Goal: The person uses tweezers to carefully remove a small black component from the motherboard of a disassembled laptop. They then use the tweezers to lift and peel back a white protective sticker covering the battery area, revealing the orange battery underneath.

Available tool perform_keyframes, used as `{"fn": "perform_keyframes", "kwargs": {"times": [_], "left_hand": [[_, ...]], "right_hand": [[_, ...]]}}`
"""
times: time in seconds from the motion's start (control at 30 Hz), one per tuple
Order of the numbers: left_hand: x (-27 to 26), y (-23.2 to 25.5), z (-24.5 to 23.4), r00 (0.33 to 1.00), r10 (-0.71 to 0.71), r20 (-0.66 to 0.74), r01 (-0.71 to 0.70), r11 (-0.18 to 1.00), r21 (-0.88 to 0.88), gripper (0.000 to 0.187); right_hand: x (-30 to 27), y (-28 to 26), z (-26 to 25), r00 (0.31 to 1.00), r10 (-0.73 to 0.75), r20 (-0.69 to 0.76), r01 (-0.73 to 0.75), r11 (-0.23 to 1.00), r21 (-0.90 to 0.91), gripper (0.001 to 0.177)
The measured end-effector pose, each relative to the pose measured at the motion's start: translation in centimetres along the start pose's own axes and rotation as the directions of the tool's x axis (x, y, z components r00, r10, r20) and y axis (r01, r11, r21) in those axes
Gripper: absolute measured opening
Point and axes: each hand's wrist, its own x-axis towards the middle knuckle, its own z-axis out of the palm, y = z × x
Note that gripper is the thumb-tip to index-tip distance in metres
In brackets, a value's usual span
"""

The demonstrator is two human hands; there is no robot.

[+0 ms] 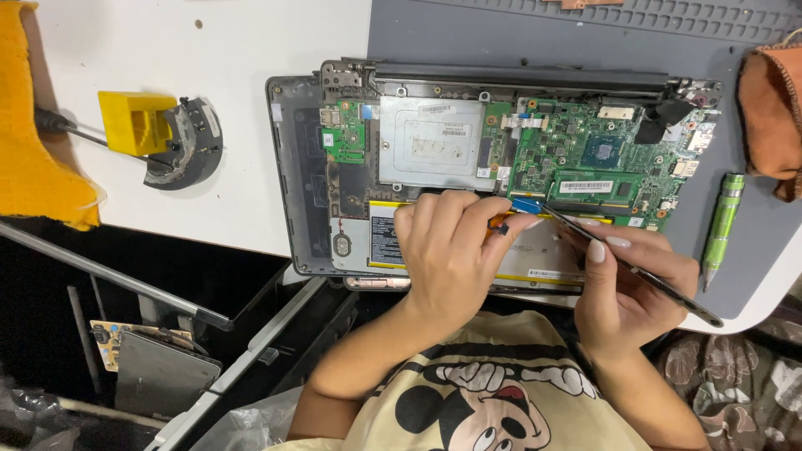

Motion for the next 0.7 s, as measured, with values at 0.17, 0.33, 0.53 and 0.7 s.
{"fn": "perform_keyframes", "kwargs": {"times": [0.17, 0.33, 0.53, 0.7], "left_hand": [[-0.23, 0.09, 0.26, 0.999, -0.052, 0.006, 0.052, 0.998, -0.030, 0.026], [-0.18, 0.10, 0.28, 0.998, -0.061, -0.004, 0.061, 0.997, -0.041, 0.024], [-0.19, 0.09, 0.20, 0.997, -0.073, 0.013, 0.074, 0.997, -0.036, 0.023], [0.02, 0.07, -0.03, 0.998, -0.055, 0.032, 0.055, 0.998, -0.018, 0.023]], "right_hand": [[0.08, -0.13, -0.01, 1.000, 0.015, 0.026, -0.015, 1.000, 0.028, 0.017], [0.27, -0.45, 0.21, 0.999, 0.004, 0.045, -0.006, 0.999, 0.040, 0.016], [0.02, -0.02, -0.06, 1.000, -0.014, 0.010, 0.014, 1.000, 0.011, 0.017], [0.35, -0.69, 0.11, 0.999, 0.021, 0.032, -0.022, 1.000, 0.011, 0.014]]}}
